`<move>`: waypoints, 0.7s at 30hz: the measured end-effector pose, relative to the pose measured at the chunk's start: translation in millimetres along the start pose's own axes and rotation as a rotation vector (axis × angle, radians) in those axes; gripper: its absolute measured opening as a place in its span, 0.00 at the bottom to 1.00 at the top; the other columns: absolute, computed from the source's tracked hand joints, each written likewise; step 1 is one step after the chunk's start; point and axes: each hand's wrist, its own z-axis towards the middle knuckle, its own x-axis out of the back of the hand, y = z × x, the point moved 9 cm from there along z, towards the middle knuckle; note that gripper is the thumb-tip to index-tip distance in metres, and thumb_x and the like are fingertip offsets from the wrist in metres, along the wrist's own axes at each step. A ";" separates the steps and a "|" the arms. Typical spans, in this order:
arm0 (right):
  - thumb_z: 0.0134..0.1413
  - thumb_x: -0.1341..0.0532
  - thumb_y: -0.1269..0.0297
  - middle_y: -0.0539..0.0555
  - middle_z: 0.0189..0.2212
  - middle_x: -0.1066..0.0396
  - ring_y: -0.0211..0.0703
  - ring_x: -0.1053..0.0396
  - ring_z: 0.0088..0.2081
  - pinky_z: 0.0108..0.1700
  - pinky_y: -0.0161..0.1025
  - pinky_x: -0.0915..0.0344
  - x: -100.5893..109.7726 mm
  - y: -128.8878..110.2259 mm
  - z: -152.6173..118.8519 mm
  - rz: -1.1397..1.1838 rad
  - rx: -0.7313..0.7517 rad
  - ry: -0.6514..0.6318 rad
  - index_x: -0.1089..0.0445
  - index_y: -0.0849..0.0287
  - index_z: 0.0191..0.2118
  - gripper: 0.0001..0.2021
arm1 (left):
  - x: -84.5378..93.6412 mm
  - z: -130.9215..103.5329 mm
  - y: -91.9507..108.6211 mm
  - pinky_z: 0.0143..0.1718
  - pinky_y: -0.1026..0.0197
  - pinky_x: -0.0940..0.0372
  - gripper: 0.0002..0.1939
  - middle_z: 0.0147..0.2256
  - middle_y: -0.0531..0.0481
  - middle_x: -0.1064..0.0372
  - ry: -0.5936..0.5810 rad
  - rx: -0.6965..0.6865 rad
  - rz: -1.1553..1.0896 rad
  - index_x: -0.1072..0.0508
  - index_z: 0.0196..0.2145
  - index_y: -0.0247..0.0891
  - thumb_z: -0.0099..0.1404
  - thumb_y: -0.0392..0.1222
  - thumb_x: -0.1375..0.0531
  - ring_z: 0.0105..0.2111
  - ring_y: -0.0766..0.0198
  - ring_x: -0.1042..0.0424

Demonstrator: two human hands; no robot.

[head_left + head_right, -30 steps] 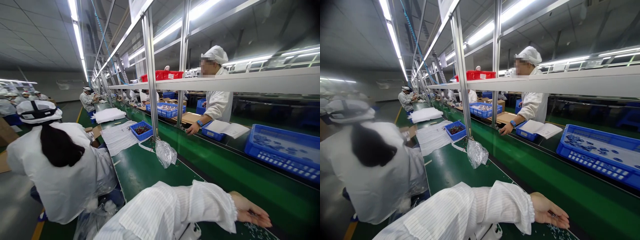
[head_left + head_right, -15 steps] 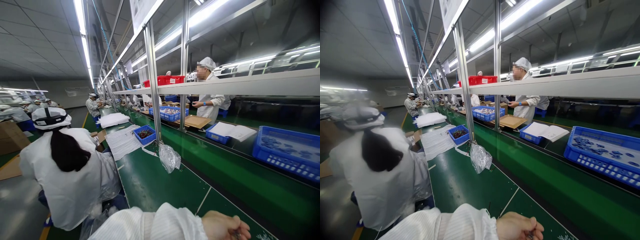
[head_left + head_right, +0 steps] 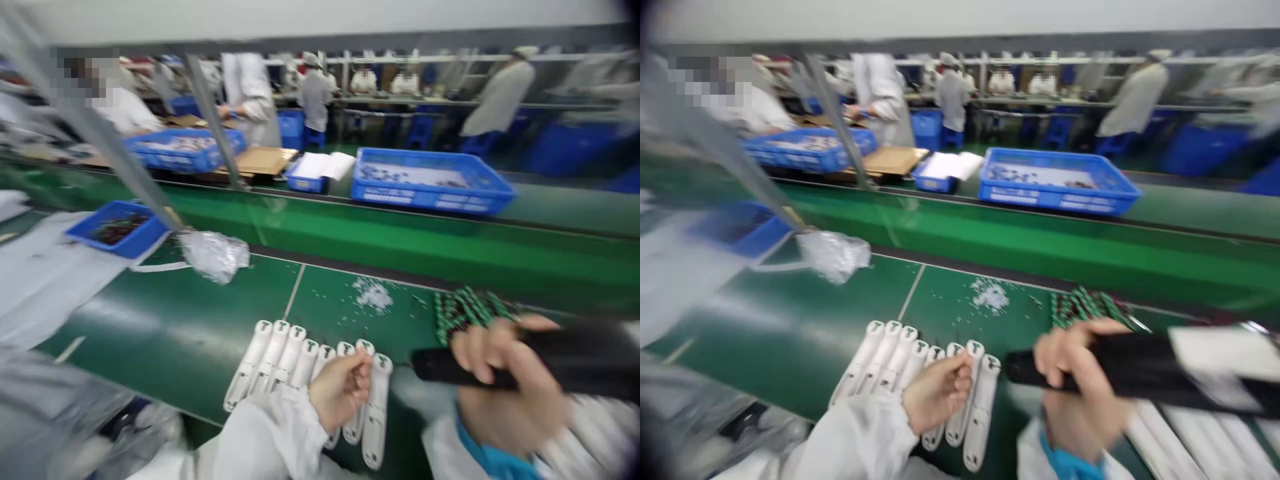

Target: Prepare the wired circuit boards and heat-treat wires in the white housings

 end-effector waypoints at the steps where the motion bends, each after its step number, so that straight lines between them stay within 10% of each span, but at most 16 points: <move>1: 0.43 0.34 0.70 0.42 0.15 0.45 0.30 0.50 0.14 0.17 0.32 0.46 -2.9 -9.1 0.8 -0.016 0.123 -0.019 0.32 0.52 0.35 0.11 | -0.7 -0.2 -0.9 0.16 0.72 0.58 0.14 0.19 0.57 0.48 0.016 0.022 0.003 0.34 0.24 0.30 0.66 0.38 0.45 0.16 0.77 0.49; 21: 0.48 0.39 0.67 0.41 0.18 0.42 0.30 0.46 0.13 0.16 0.31 0.46 -25.7 18.2 2.5 -0.208 0.212 -0.232 0.38 0.54 0.40 0.12 | -14.1 -0.6 -4.4 0.16 0.73 0.50 0.12 0.19 0.55 0.40 -0.069 -0.034 0.214 0.31 0.27 0.29 0.64 0.40 0.42 0.16 0.76 0.43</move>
